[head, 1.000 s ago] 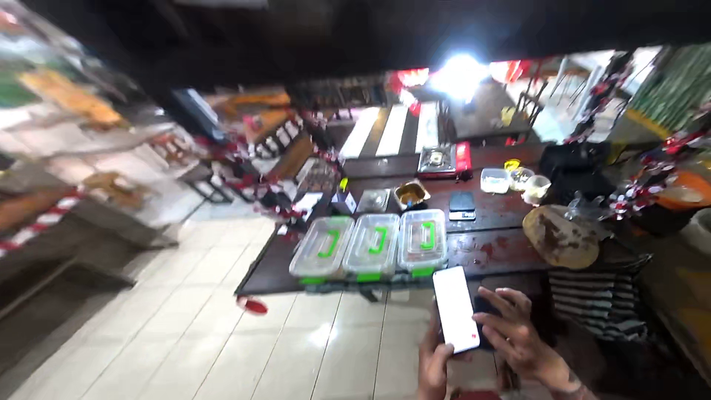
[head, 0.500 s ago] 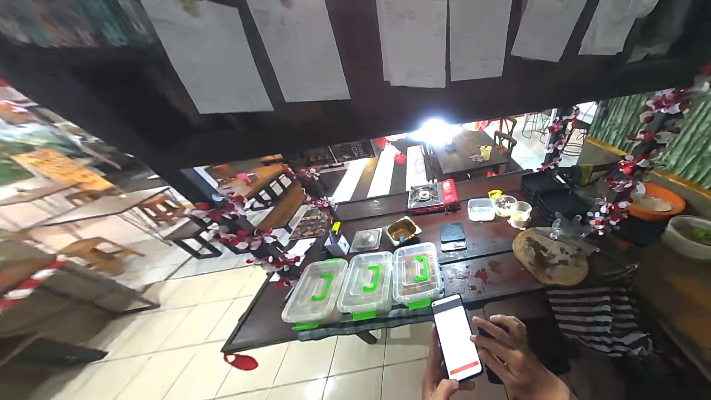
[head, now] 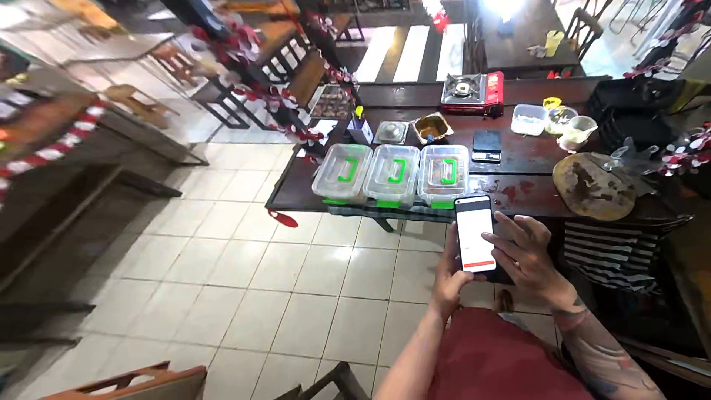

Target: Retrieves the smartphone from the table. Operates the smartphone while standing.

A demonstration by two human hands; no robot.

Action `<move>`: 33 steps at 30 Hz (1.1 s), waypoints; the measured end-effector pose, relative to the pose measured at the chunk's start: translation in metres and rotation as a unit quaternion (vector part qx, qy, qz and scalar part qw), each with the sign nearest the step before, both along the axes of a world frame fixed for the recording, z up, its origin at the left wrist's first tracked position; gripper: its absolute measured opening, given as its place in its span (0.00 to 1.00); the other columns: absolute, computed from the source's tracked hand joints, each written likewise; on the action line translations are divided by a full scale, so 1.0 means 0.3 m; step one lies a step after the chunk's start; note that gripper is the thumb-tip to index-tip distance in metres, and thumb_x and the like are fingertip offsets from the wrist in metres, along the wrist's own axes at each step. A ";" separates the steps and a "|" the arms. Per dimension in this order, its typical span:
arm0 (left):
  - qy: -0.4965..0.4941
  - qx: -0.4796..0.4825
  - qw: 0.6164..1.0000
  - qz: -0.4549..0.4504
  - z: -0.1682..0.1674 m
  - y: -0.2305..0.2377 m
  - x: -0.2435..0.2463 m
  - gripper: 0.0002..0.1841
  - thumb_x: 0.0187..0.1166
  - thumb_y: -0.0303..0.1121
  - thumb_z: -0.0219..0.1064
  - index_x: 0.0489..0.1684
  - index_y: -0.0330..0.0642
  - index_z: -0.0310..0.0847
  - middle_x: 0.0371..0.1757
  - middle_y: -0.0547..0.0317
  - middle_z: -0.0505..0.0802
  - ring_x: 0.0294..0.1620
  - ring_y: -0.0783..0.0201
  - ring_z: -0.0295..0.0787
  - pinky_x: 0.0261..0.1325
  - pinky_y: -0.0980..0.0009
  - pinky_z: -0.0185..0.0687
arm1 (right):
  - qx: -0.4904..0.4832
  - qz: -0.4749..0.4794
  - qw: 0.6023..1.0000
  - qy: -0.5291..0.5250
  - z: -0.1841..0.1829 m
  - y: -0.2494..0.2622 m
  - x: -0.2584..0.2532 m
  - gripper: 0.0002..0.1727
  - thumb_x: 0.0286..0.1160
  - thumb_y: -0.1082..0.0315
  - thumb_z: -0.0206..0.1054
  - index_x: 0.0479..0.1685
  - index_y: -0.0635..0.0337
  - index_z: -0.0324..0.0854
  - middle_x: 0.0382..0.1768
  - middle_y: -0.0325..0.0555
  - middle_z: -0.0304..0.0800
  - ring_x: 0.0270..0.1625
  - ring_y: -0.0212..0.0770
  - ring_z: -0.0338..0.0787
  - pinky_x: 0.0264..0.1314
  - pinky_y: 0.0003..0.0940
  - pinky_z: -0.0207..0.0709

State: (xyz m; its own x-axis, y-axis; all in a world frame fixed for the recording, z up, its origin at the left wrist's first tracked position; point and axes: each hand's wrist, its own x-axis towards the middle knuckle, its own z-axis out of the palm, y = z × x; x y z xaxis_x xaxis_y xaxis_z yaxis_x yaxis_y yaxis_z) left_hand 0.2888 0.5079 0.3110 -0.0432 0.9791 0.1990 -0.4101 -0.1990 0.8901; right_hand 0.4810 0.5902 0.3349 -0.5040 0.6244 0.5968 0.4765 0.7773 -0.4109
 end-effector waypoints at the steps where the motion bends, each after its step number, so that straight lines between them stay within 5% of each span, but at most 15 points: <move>1: -0.002 -0.003 1.000 0.004 0.000 -0.003 0.000 0.55 0.69 0.36 0.69 0.97 0.42 0.29 0.84 0.40 0.74 0.62 0.45 0.91 0.44 0.48 0.95 | 0.001 0.004 1.000 -0.003 0.003 -0.001 -0.005 0.18 0.89 0.49 0.58 0.70 0.27 0.87 0.86 0.34 0.72 0.90 0.53 0.60 0.87 0.64 0.46; 11: 0.004 0.000 1.000 0.006 0.009 -0.011 0.003 0.52 0.69 0.33 0.67 0.98 0.52 0.35 0.83 0.40 0.74 0.63 0.43 0.90 0.45 0.47 0.95 | 0.003 0.019 1.000 -0.015 0.028 0.008 -0.033 0.18 0.87 0.51 0.60 0.69 0.30 0.88 0.88 0.34 0.68 0.92 0.53 0.55 0.88 0.65 0.43; 33: 0.013 -0.011 1.000 -0.016 -0.005 -0.010 0.045 0.54 0.71 0.40 0.73 0.98 0.53 0.35 0.82 0.40 0.76 0.61 0.44 0.91 0.46 0.48 0.96 | 0.007 0.008 1.000 -0.027 0.012 0.007 0.016 0.17 0.87 0.52 0.60 0.65 0.31 0.90 0.88 0.35 0.67 0.93 0.55 0.53 0.89 0.66 0.40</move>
State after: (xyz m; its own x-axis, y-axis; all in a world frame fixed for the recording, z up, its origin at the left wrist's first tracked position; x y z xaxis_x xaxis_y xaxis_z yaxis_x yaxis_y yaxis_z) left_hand 0.3022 0.5049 0.3095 -0.0061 0.9841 0.1778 -0.3931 -0.1658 0.9044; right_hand 0.4857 0.5922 0.3385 -0.5461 0.6082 0.5761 0.4853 0.7902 -0.3743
